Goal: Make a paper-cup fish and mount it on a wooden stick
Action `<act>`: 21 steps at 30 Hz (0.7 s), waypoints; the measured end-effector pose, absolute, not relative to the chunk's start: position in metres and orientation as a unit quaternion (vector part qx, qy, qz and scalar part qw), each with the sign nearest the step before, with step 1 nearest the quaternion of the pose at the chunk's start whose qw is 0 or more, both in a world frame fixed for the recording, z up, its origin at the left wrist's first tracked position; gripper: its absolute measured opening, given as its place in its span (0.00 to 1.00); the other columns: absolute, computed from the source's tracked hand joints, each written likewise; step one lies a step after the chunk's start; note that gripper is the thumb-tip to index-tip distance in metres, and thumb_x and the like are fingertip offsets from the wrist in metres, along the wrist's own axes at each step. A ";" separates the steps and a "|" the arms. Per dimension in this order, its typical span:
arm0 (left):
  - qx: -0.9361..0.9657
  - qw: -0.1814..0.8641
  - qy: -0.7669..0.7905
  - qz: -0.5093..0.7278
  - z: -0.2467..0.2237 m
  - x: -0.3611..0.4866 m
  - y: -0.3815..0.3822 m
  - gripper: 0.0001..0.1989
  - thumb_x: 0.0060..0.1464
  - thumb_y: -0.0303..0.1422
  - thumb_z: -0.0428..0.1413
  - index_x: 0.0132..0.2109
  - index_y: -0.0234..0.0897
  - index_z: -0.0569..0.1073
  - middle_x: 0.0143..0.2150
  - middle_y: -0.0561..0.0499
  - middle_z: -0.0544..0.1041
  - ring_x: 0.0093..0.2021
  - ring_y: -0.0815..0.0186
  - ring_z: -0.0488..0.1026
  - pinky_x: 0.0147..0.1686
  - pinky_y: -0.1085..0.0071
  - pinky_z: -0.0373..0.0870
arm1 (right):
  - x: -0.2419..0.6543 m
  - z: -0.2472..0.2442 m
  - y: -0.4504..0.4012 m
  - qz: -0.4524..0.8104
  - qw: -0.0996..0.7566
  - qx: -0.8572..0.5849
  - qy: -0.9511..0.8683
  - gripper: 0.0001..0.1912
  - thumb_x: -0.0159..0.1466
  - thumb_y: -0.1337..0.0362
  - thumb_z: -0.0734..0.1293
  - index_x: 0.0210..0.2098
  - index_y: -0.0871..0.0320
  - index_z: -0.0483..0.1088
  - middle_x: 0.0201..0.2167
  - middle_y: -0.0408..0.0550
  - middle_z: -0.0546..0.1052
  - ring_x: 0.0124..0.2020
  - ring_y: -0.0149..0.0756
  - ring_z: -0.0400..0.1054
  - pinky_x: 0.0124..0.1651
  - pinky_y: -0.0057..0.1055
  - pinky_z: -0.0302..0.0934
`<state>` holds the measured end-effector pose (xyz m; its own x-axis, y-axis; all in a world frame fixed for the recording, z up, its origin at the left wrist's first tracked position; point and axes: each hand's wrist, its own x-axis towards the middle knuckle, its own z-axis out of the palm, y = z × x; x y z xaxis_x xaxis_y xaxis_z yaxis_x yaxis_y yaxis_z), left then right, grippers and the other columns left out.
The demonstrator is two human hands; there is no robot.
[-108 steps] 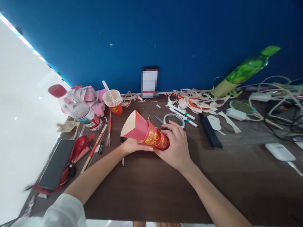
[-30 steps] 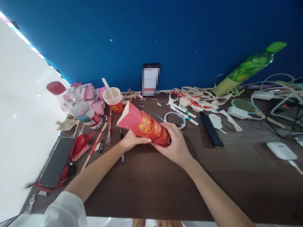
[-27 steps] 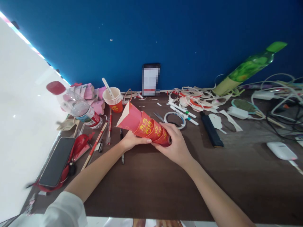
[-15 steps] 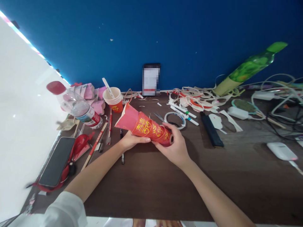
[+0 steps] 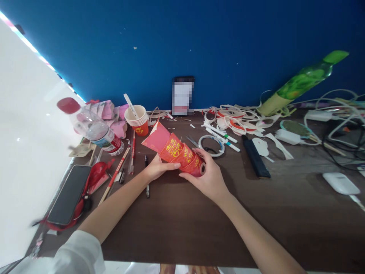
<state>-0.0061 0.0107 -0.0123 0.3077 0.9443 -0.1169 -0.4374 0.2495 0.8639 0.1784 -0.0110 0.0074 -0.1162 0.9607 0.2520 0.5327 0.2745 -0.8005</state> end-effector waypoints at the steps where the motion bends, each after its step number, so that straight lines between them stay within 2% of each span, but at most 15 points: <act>1: 0.373 0.716 0.338 0.484 -0.012 -0.006 0.011 0.29 0.33 0.31 0.70 0.46 0.35 0.73 0.45 0.45 0.78 0.47 0.56 0.75 0.53 0.55 0.66 | 0.179 0.009 -0.011 0.276 0.377 -0.548 -0.694 0.37 0.45 0.49 0.75 0.51 0.57 0.64 0.45 0.56 0.77 0.43 0.49 0.74 0.41 0.45 0.69; 4: 0.366 0.718 0.342 0.484 -0.010 -0.007 0.011 0.26 0.32 0.30 0.71 0.42 0.34 0.73 0.41 0.47 0.78 0.42 0.59 0.76 0.50 0.58 0.68 | 0.180 0.013 -0.009 0.266 0.344 -0.560 -0.705 0.33 0.44 0.48 0.75 0.44 0.57 0.67 0.38 0.53 0.78 0.35 0.46 0.74 0.36 0.42 0.69; 8: 0.356 0.733 0.338 0.472 -0.010 -0.009 0.011 0.24 0.32 0.29 0.71 0.41 0.34 0.74 0.40 0.48 0.79 0.40 0.63 0.76 0.48 0.63 0.70 | 0.180 0.014 -0.010 0.228 0.351 -0.537 -0.733 0.28 0.48 0.51 0.74 0.44 0.56 0.66 0.39 0.52 0.78 0.36 0.45 0.74 0.37 0.40 0.68; 13: 0.372 0.734 0.332 0.460 -0.012 -0.009 0.010 0.24 0.33 0.29 0.70 0.41 0.34 0.74 0.41 0.47 0.79 0.42 0.60 0.76 0.50 0.59 0.69 | 0.179 0.011 -0.010 0.191 0.351 -0.528 -0.750 0.23 0.50 0.53 0.72 0.41 0.54 0.66 0.36 0.49 0.77 0.35 0.45 0.74 0.38 0.40 0.68; 18: 0.351 0.739 0.316 0.481 -0.010 -0.007 0.011 0.26 0.35 0.31 0.69 0.45 0.37 0.72 0.44 0.47 0.78 0.48 0.56 0.74 0.52 0.57 0.67 | 0.180 0.011 -0.012 0.207 0.345 -0.531 -0.746 0.32 0.50 0.47 0.71 0.49 0.56 0.65 0.42 0.55 0.76 0.42 0.51 0.73 0.41 0.44 0.68; 21: 0.320 0.748 0.300 0.497 -0.009 -0.009 0.015 0.23 0.38 0.34 0.67 0.44 0.37 0.72 0.42 0.48 0.78 0.47 0.55 0.75 0.52 0.58 0.68 | 0.184 0.012 -0.012 0.321 0.386 -0.496 -0.709 0.29 0.59 0.44 0.63 0.52 0.57 0.64 0.48 0.57 0.75 0.48 0.49 0.71 0.48 0.45 0.67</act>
